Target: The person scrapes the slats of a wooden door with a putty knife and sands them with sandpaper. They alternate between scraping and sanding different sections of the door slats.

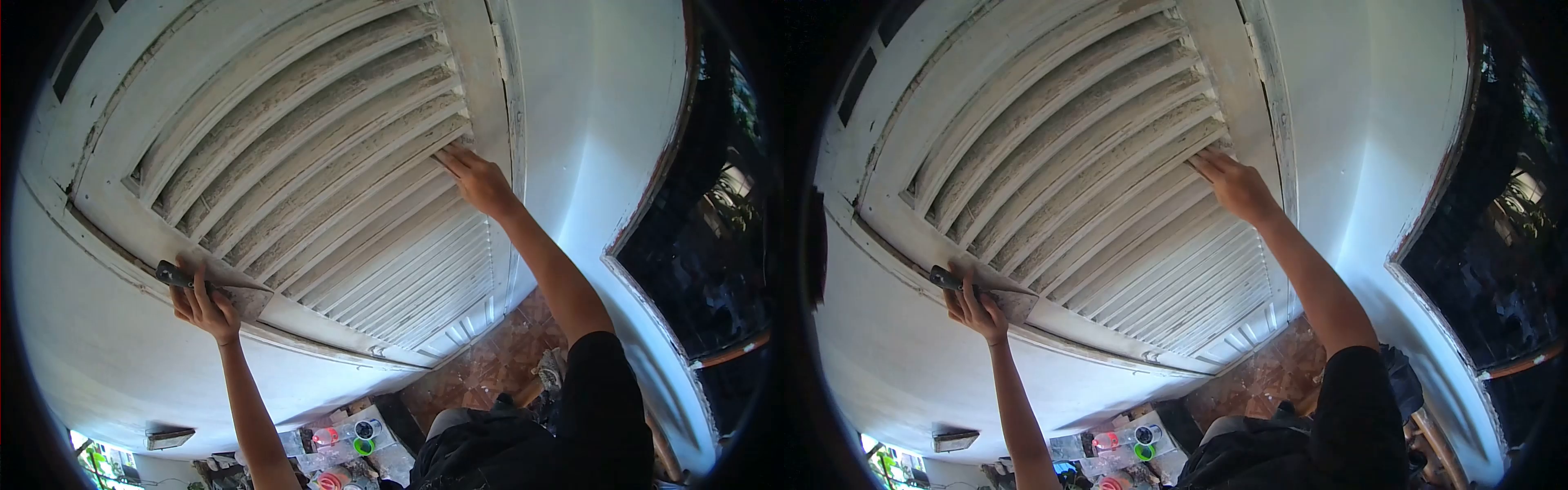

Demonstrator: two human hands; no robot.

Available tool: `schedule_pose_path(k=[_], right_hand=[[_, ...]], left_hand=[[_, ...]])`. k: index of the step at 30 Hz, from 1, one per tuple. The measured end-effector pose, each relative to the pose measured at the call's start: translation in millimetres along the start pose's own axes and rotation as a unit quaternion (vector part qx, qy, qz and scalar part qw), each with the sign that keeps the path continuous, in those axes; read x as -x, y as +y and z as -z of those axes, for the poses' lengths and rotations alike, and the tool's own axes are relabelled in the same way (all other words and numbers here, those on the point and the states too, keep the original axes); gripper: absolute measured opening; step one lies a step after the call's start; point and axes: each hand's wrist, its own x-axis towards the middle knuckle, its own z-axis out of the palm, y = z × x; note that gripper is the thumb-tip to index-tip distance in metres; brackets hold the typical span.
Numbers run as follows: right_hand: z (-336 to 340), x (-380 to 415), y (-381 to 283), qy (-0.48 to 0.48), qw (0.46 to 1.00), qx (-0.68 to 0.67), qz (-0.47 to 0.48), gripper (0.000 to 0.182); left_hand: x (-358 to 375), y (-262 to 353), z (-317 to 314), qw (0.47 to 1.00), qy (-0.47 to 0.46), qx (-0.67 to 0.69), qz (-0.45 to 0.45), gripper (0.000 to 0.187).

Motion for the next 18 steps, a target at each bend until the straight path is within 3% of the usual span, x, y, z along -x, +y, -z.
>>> schedule_pose_path(k=[3,6,9,11,14,18], right_hand=[[14,7,5,0.036,0.998,-0.029,0.031,0.05],[17,2,11,0.006,0.998,-0.025,0.066,0.053],[8,-1,15,-0.014,0.999,-0.033,0.017,0.057],[9,-3,20,-0.049,0.997,-0.057,0.017,0.058],[25,9,29,-0.02,0.997,-0.046,0.06,0.056],[23,7,30,-0.022,0.996,-0.066,0.051,0.057]], left_hand=[[3,-2,-1,1.0,0.002,-0.004,0.004,0.045],[6,-2,-1,1.0,-0.002,0.003,0.002,0.046],[4,1,0,1.0,-0.008,0.007,0.004,0.047],[2,-1,1,1.0,0.001,0.009,-0.019,0.048],[3,0,2,1.0,-0.002,0.001,-0.014,0.048],[7,-3,-1,1.0,-0.001,-0.009,-0.004,0.049]])
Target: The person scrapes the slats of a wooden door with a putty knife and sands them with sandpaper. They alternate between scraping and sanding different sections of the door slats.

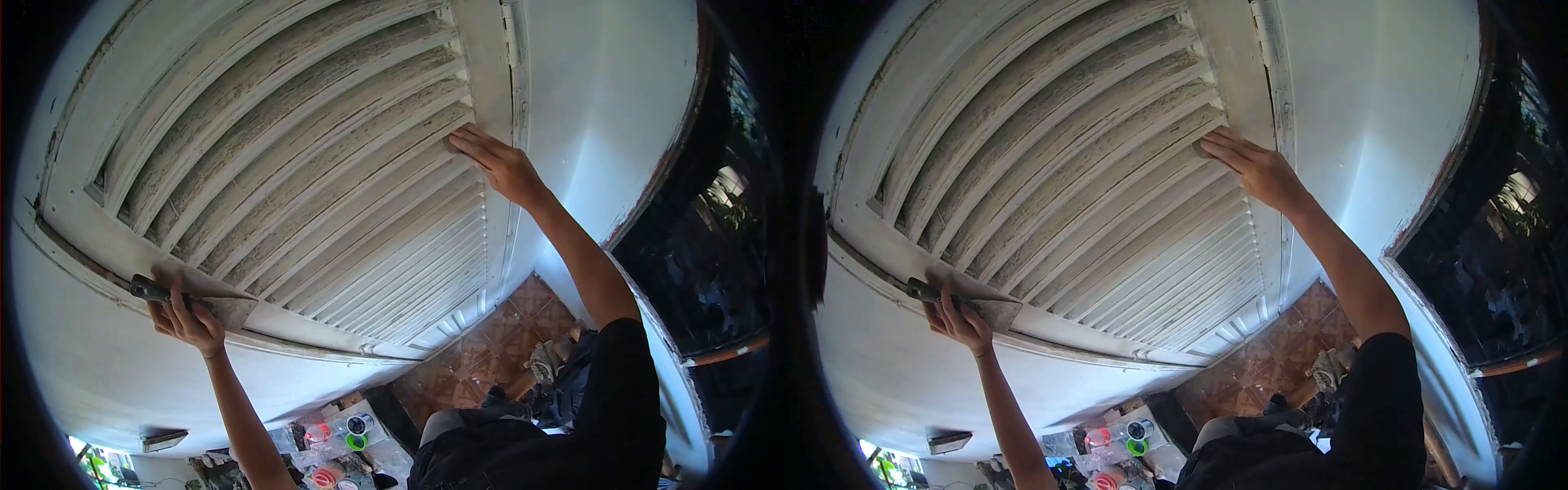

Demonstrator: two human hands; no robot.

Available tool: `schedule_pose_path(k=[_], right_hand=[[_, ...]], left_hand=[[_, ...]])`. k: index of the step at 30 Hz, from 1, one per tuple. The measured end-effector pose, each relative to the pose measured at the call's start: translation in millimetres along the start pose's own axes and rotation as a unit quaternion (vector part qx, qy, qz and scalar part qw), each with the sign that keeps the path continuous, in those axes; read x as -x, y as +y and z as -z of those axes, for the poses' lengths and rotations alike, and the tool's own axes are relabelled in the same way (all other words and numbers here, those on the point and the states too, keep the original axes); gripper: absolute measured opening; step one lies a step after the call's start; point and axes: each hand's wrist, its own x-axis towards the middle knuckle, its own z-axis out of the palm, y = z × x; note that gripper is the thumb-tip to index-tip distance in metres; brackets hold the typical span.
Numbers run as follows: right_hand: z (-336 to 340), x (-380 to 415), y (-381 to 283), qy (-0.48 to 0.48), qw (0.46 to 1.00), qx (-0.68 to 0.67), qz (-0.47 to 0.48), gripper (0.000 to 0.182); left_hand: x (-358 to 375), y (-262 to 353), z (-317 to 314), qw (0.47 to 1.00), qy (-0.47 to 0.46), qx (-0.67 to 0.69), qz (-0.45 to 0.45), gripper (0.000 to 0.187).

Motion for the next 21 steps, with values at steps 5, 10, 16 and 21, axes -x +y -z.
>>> schedule_pose_path(k=[5,10,16,21], right_hand=[[6,-4,8,-0.028,0.997,0.056,0.045,0.058],[11,-1,19,-0.039,0.997,0.029,0.057,0.057],[-15,-6,17,-0.02,0.998,0.005,0.053,0.054],[-6,2,29,0.012,0.997,-0.023,0.071,0.052]], left_hand=[[-1,0,-1,1.0,0.002,0.007,-0.011,0.05],[-3,1,-1,1.0,-0.001,0.01,-0.004,0.051],[1,-5,-1,0.999,-0.009,0.042,-0.026,0.05],[4,-4,-1,1.0,-0.009,0.029,0.007,0.055]])
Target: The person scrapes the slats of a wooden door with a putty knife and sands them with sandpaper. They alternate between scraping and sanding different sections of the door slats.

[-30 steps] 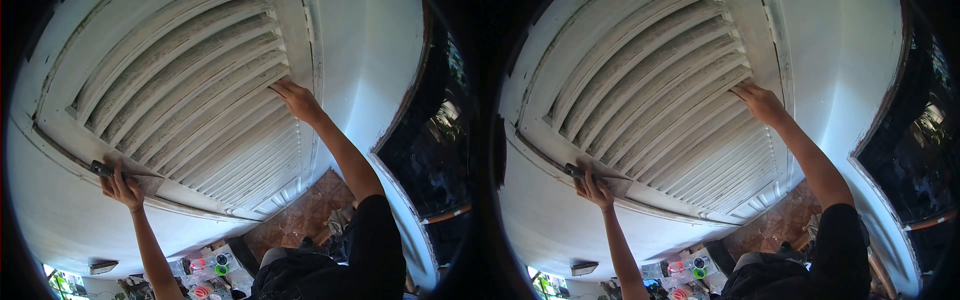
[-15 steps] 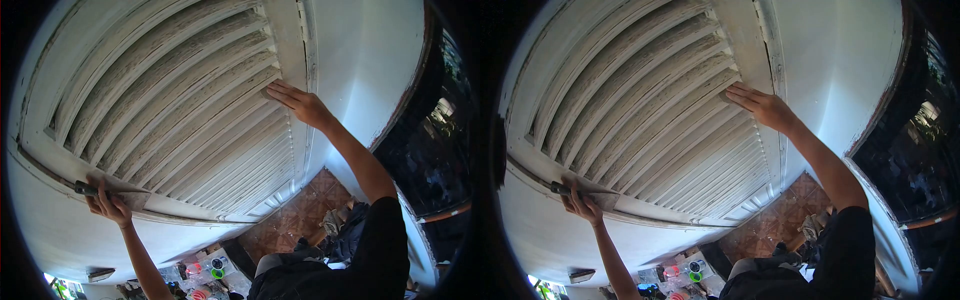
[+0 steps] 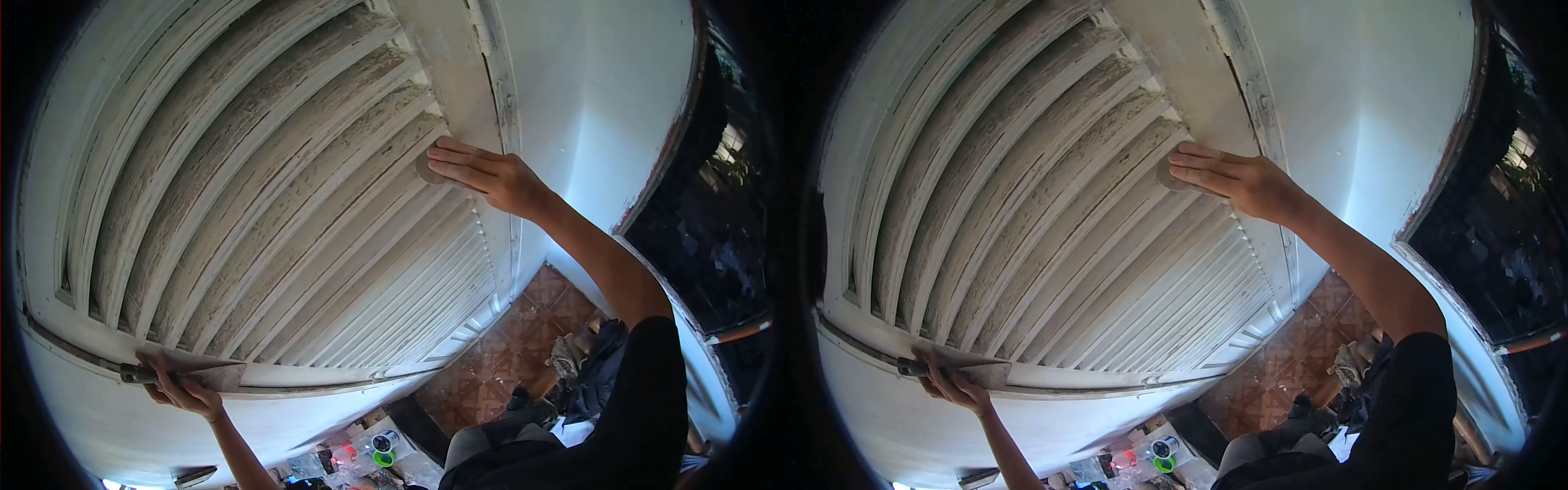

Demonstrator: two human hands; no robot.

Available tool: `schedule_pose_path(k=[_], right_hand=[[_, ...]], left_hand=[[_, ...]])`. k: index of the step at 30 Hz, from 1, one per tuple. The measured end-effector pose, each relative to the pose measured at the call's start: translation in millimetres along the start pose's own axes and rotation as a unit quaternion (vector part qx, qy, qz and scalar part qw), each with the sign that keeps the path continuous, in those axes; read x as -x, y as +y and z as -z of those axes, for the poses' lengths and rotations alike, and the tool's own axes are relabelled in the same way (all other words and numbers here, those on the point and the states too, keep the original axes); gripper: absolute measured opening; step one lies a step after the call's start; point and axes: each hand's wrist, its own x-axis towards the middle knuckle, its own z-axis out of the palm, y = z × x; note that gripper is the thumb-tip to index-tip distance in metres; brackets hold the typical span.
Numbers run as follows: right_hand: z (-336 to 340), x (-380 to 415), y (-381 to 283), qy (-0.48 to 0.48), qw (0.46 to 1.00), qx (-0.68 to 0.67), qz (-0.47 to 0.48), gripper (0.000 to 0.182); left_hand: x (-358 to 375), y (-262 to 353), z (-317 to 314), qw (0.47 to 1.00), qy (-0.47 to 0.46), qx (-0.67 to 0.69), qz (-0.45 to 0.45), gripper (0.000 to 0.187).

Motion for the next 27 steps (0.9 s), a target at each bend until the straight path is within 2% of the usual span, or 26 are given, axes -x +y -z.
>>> schedule_pose_path(k=[3,5,6,10,12,18,21,23,26,27], right_hand=[[-9,-4,3,0.028,0.999,0.026,0.0,0.053],[-8,-3,5,-0.026,0.999,0.019,-0.011,0.048],[0,2,8,-0.026,0.999,0.027,-0.017,0.048],[4,2,16,-0.018,0.999,-0.008,0.033,0.044],[-7,-1,12,0.027,0.999,-0.009,0.019,0.042],[1,8,10,0.014,1.0,-0.018,0.013,0.042],[-5,1,10,0.022,0.999,-0.024,0.014,0.042],[-11,-2,9,0.038,0.999,-0.021,0.0,0.043],[-16,-8,4,-0.006,0.999,-0.036,-0.033,0.045],[-11,-5,7,0.011,0.999,-0.032,-0.013,0.044]], left_hand=[[8,-17,3,1.0,-0.018,0.002,-0.005,0.051],[10,-16,2,0.999,-0.028,0.018,0.004,0.052],[1,-8,1,0.998,-0.013,0.049,-0.027,0.054],[1,-8,0,1.0,-0.009,0.024,-0.004,0.059],[1,-3,1,1.0,-0.019,0.022,0.001,0.052],[4,-11,3,0.999,-0.032,-0.012,-0.023,0.05],[9,-13,4,0.999,-0.039,-0.03,-0.002,0.05],[7,-11,4,0.999,-0.029,-0.019,-0.003,0.05],[0,-13,6,0.999,-0.023,0.013,-0.023,0.051],[-1,-13,1,0.999,-0.012,0.027,-0.028,0.052]])
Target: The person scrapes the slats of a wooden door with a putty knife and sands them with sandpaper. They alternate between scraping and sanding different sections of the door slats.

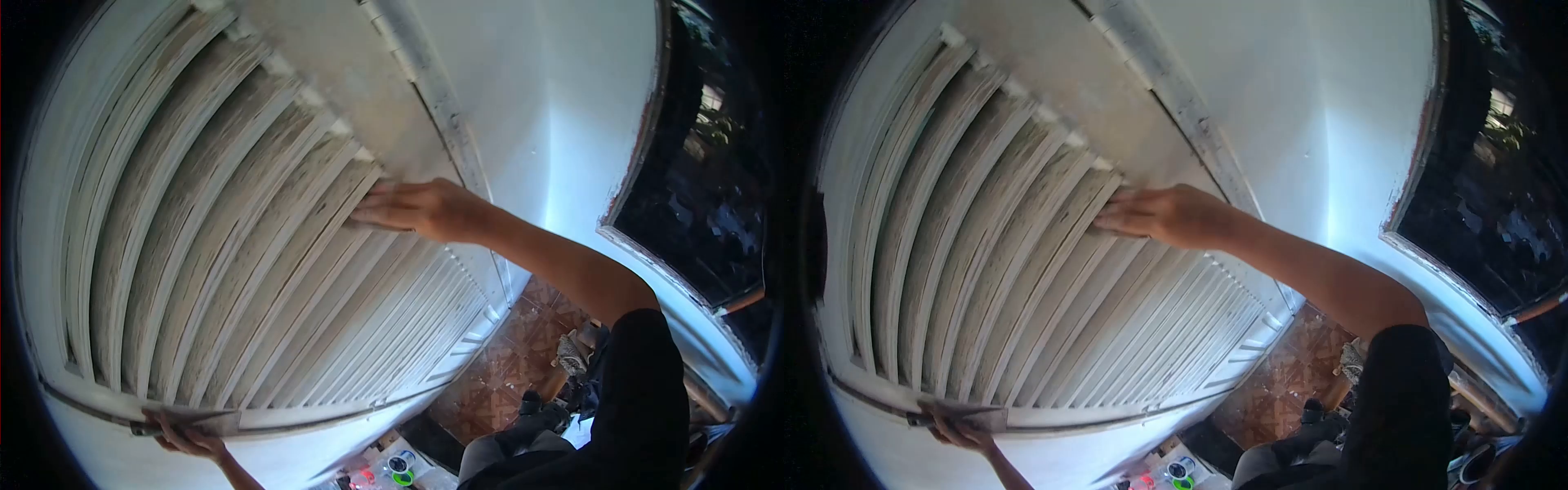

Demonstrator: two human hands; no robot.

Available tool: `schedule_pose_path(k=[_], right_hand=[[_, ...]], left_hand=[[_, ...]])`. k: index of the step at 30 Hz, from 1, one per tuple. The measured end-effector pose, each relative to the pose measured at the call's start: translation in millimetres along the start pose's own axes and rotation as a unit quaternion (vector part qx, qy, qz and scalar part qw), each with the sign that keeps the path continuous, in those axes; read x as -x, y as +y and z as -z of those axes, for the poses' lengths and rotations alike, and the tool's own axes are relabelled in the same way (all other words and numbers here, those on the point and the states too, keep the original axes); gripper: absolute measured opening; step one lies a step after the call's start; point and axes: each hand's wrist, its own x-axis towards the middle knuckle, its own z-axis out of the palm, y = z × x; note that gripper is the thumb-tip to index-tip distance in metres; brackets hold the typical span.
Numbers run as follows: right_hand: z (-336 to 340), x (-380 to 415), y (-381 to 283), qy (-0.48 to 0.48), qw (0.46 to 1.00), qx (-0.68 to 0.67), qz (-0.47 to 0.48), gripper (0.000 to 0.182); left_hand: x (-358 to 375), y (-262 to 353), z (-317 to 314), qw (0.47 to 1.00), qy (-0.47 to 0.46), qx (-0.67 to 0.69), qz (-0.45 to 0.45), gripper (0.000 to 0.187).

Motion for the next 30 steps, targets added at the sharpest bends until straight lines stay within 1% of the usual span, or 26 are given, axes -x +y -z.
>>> schedule_pose_path(k=[1,2,3,5,7,9,11,13,14,15,17,18,20,21,23,24,25,26,27,28,29,30], right_hand=[[4,3,1,0.012,1.0,-0.001,0.021,0.043],[14,10,1,-0.005,1.0,-0.023,0.002,0.043],[12,13,2,-0.007,1.0,-0.023,0.003,0.043],[3,14,2,0.029,1.0,-0.001,0.002,0.041],[-10,0,-3,0.026,1.0,-0.006,-0.011,0.044],[-8,4,-6,0.017,0.999,-0.015,-0.031,0.047],[0,5,-4,0.027,0.999,-0.016,-0.014,0.04],[7,19,-4,0.028,1.0,-0.008,-0.009,0.04],[7,19,-3,0.029,1.0,0.006,-0.002,0.04],[2,13,-6,0.026,1.0,0.002,0.005,0.04],[-7,6,-9,0.06,0.998,0.016,-0.022,0.04],[-7,2,-6,0.054,0.998,0.015,-0.022,0.04],[-16,0,-6,0.004,0.999,0.024,-0.037,0.04],[-15,5,-9,0.002,0.999,0.017,-0.04,0.04],[-2,10,-6,0.03,0.999,0.003,-0.017,0.042],[-1,9,-9,0.041,0.999,-0.019,-0.022,0.048],[-5,3,-10,0.041,0.999,-0.022,-0.02,0.048],[-9,-1,-13,0.039,0.999,-0.003,-0.037,0.049],[-11,-3,-14,0.037,0.997,0.02,-0.058,0.051],[-10,-2,-13,0.036,0.997,0.024,-0.07,0.051],[-11,-1,-12,0.019,0.997,-0.011,-0.073,0.053],[-10,0,-12,0.002,0.996,-0.047,-0.071,0.056]], left_hand=[[3,0,-2,1.0,0.005,0.012,-0.002,0.052],[9,-2,1,0.999,-0.011,-0.03,0.012,0.052],[10,-3,-1,0.999,-0.011,-0.03,0.014,0.052],[13,-5,0,0.998,-0.016,-0.025,0.047,0.053],[5,0,-4,0.999,-0.005,-0.023,0.035,0.053],[4,4,-3,0.999,0.016,-0.027,0.025,0.058],[16,-11,-7,0.999,0.024,-0.038,0.015,0.057],[6,1,-2,0.999,0.004,-0.03,0.015,0.052],[-2,12,-3,1.0,0.019,0.011,0.013,0.052],[5,5,-4,0.999,0.016,0.0,0.032,0.053],[15,-10,2,0.998,-0.019,-0.062,0.016,0.055],[15,-6,-1,0.998,-0.024,-0.061,0.02,0.055],[8,1,0,0.999,-0.003,-0.045,0.025,0.057],[3,7,-1,0.999,-0.01,-0.048,0.024,0.057],[-5,19,-4,0.999,0.037,0.008,0.029,0.053],[-4,17,-6,0.999,0.038,0.002,0.031,0.053],[-1,15,-8,0.998,0.046,0.015,0.039,0.054],[0,13,-8,0.997,0.051,0.032,0.046,0.054],[1,11,-6,0.997,0.048,0.037,0.041,0.054],[4,6,-3,0.999,0.015,0.004,0.039,0.055],[10,-1,1,0.999,-0.018,-0.03,0.036,0.057],[6,-1,0,0.999,-0.018,-0.036,0.034,0.056]])
